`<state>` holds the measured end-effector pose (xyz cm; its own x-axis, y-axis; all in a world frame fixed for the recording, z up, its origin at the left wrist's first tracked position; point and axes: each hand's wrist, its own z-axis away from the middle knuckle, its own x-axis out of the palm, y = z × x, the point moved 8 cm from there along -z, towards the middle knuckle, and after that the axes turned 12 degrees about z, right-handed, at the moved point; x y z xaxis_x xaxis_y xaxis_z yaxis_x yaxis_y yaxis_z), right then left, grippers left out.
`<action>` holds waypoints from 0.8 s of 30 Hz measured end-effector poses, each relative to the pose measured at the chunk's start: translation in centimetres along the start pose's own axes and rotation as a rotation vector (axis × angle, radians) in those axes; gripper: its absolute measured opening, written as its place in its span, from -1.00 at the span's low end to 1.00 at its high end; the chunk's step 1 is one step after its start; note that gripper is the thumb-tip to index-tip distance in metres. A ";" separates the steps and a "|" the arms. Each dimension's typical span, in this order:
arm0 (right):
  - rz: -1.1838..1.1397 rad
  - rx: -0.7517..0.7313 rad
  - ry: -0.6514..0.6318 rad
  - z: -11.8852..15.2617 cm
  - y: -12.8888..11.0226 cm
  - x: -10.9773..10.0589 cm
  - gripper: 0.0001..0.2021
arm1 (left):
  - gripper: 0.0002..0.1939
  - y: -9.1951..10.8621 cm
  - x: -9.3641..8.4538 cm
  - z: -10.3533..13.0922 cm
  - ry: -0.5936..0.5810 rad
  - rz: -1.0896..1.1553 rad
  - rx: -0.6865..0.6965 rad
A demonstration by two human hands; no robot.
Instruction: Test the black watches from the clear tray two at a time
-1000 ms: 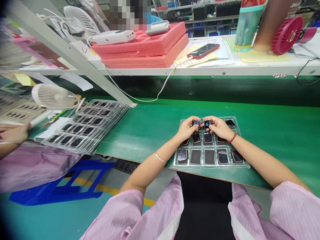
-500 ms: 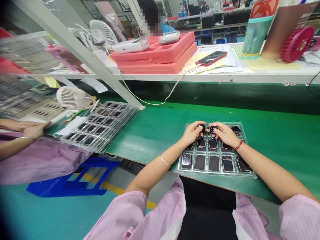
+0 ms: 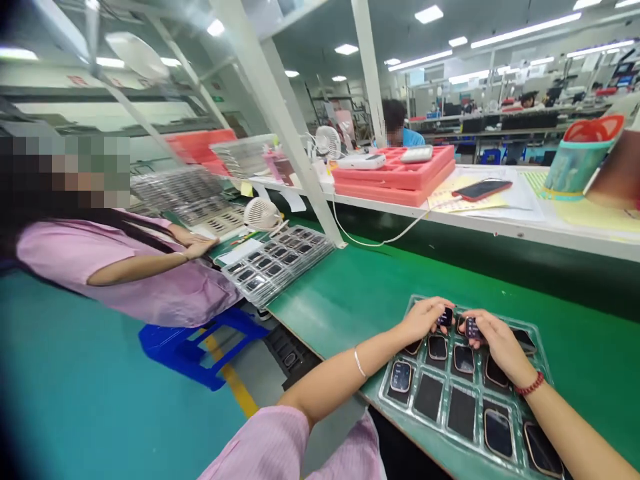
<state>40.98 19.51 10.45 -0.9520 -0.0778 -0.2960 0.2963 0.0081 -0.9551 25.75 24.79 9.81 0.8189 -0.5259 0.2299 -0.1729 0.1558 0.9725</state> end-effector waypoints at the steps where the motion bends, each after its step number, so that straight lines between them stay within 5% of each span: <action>1: 0.014 0.001 0.004 0.0 0.2 0.0 -0.63 | -0.58 0.0 0.0 0.0 0.000 0.011 0.007; 3: 0.039 -0.008 0.007 -0.1 0.4 0.1 -0.57 | -0.44 0.0 0.0 -0.1 -0.007 0.021 0.004; 7: 0.017 0.006 -0.004 -0.2 1.0 0.1 -0.67 | -0.70 0.1 0.1 0.1 -0.004 -0.022 -0.019; 24: -0.051 0.062 -0.063 0.0 1.0 0.8 -0.50 | -0.66 0.2 0.6 0.8 -0.034 0.007 -0.010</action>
<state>40.56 19.43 9.26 -0.9598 -0.1394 -0.2437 0.2538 -0.0591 -0.9655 25.73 23.80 10.16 0.7984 -0.5530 0.2384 -0.1734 0.1681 0.9704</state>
